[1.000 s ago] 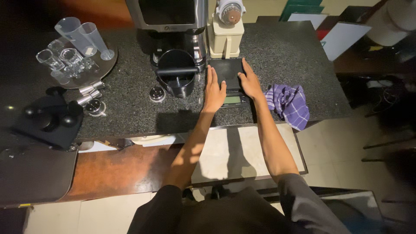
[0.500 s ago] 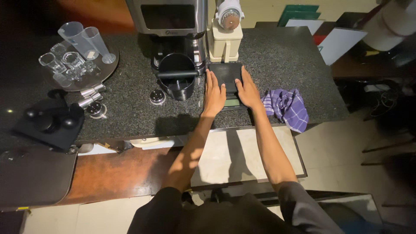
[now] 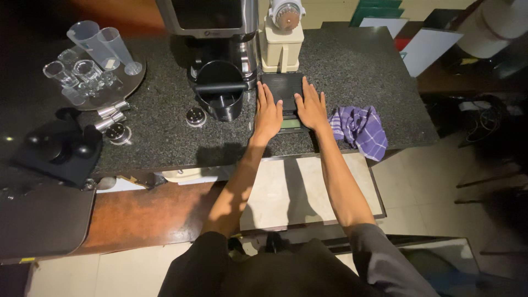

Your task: The person wipes a black rubber mat with a purple cloth, then wipes a metal portafilter basket. The person places the mat on a digital scale and continues wiping the portafilter basket.

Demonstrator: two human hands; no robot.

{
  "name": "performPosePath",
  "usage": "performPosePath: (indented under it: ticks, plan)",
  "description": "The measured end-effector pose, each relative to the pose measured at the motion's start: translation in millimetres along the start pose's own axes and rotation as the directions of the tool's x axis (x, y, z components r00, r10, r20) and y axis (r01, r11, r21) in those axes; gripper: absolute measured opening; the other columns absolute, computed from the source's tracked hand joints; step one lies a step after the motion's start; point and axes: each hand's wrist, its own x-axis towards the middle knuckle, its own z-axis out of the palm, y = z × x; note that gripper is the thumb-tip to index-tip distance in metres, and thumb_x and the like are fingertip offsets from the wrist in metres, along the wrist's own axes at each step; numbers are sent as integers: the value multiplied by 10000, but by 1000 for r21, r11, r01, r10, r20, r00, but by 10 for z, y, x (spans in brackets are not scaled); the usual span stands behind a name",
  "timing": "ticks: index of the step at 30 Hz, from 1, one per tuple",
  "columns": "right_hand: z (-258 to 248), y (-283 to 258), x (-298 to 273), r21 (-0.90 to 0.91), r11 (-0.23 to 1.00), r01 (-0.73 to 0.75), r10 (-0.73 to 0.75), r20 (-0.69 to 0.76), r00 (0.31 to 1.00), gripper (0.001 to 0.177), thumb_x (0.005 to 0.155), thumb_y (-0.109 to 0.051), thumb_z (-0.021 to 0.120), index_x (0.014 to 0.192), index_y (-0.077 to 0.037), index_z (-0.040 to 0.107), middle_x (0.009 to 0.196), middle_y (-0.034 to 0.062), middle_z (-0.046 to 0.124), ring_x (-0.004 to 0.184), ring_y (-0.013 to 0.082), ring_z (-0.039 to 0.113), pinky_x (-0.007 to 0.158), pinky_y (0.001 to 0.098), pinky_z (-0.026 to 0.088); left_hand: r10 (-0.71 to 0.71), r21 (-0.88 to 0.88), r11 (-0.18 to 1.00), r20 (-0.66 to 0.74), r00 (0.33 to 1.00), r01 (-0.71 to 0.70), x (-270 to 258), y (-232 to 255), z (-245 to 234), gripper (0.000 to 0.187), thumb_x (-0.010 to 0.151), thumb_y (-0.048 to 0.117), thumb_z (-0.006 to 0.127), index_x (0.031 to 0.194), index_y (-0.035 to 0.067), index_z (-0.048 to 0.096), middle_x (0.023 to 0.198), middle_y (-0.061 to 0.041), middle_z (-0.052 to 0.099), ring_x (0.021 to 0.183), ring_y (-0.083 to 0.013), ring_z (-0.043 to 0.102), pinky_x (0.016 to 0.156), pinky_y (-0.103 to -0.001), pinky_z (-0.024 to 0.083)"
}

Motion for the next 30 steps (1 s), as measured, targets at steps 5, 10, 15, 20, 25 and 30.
performPosePath:
  ticks: [5, 10, 15, 20, 25, 30]
  plan:
    - [-5, 12, 4, 69, 997, 20, -17, -49, 999, 670, 1042, -380, 453, 1619, -97, 265, 1584, 227, 409, 1519, 345, 308, 1237, 526, 118, -115, -74, 990, 86, 990, 122, -33, 58, -83, 772, 1034, 310, 534, 1577, -100, 170, 1679, -294, 54, 1495, -515, 257, 1190, -496, 331]
    - [-40, -32, -1, 174, 984, 23, -4, -112, 994, 633, 998, -378, 546, 1545, -92, 405, 1530, 210, 493, 1471, 340, 396, 1233, 499, 166, -90, -36, 995, 85, 992, 94, -123, 101, -164, 758, 1031, 287, 558, 1577, -92, 192, 1684, -290, 49, 1495, -512, 255, 1199, -506, 318]
    - [-32, 6, 21, 249, 968, -17, 50, -129, 990, 553, 1044, -334, 489, 1546, -111, 432, 1545, 188, 505, 1464, 332, 423, 1256, 494, 167, -90, -26, 995, 94, 992, 92, -182, 150, -211, 773, 999, 272, 582, 1569, -85, 201, 1687, -272, 72, 1489, -487, 303, 1139, -493, 410]
    - [0, 34, -5, 164, 985, 61, -40, -128, 991, 584, 1048, -292, 480, 1574, -62, 376, 1541, 217, 477, 1489, 351, 370, 1242, 514, 150, -114, 4, 993, 126, 985, 114, -165, 178, -224, 775, 1025, 286, 571, 1580, -85, 178, 1688, -272, 73, 1480, -481, 313, 1129, -497, 426]
    - [-30, -9, -22, 185, 981, 58, -33, -138, 990, 577, 1036, -284, 496, 1558, -60, 398, 1543, 200, 490, 1487, 346, 380, 1238, 512, 159, -144, -2, 989, 143, 979, 146, -159, 231, -268, 791, 1007, 290, 573, 1580, -73, 166, 1679, -267, 70, 1500, -472, 277, 1122, -492, 426]
    - [-71, -56, -18, 241, 970, 14, 21, -144, 989, 573, 1012, -294, 545, 1526, -64, 439, 1500, 183, 543, 1419, 338, 480, 1243, 502, 160, -178, -33, 982, 172, 969, 186, -159, 269, -324, 777, 1009, 282, 582, 1600, -32, 189, 1689, -251, 66, 1504, -457, 288, 1121, -496, 434]
